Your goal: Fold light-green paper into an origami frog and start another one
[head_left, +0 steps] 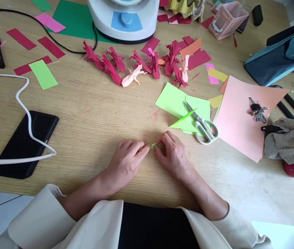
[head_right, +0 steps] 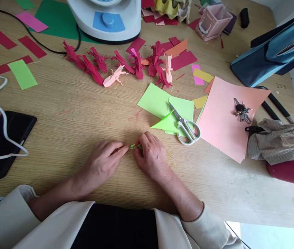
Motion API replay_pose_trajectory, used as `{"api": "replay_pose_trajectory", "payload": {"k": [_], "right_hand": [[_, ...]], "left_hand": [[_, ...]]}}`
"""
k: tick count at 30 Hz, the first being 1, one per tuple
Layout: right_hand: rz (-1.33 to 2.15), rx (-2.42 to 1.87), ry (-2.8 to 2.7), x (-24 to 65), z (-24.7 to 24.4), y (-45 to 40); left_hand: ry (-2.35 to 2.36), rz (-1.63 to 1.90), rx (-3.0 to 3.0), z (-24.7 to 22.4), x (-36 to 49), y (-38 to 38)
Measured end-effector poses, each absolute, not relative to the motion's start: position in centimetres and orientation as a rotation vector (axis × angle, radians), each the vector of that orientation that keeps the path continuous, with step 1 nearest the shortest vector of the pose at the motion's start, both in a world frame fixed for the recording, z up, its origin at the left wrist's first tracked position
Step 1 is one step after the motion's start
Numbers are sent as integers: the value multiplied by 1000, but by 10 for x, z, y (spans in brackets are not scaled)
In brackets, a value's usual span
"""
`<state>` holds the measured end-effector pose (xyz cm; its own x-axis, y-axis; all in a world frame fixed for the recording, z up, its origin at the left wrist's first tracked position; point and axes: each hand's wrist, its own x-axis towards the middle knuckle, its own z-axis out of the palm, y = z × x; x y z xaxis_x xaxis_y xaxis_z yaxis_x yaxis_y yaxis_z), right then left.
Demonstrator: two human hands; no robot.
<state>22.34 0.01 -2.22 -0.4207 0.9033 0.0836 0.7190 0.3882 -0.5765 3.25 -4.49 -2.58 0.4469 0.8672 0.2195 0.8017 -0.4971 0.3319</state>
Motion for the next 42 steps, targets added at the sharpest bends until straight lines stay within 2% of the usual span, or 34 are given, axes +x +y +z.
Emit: {"api": "replay_pose_trajectory", "payload": {"k": [7,17,37,42], "right_hand": [[631,-1389,-2268,223,-24,0],[879,-1290,-2211,236,-18,5],[714,-1348,-2292,228,-22,1],[845,-1199,-2245,242,-22,3]], "left_hand": [[1515,171,2659,-18,31,-55],[1524,165,2720,-15,34,-56],[1475,-89,2715,-8,42,-51],[1537,-59,2634,-8,43,-54]]}}
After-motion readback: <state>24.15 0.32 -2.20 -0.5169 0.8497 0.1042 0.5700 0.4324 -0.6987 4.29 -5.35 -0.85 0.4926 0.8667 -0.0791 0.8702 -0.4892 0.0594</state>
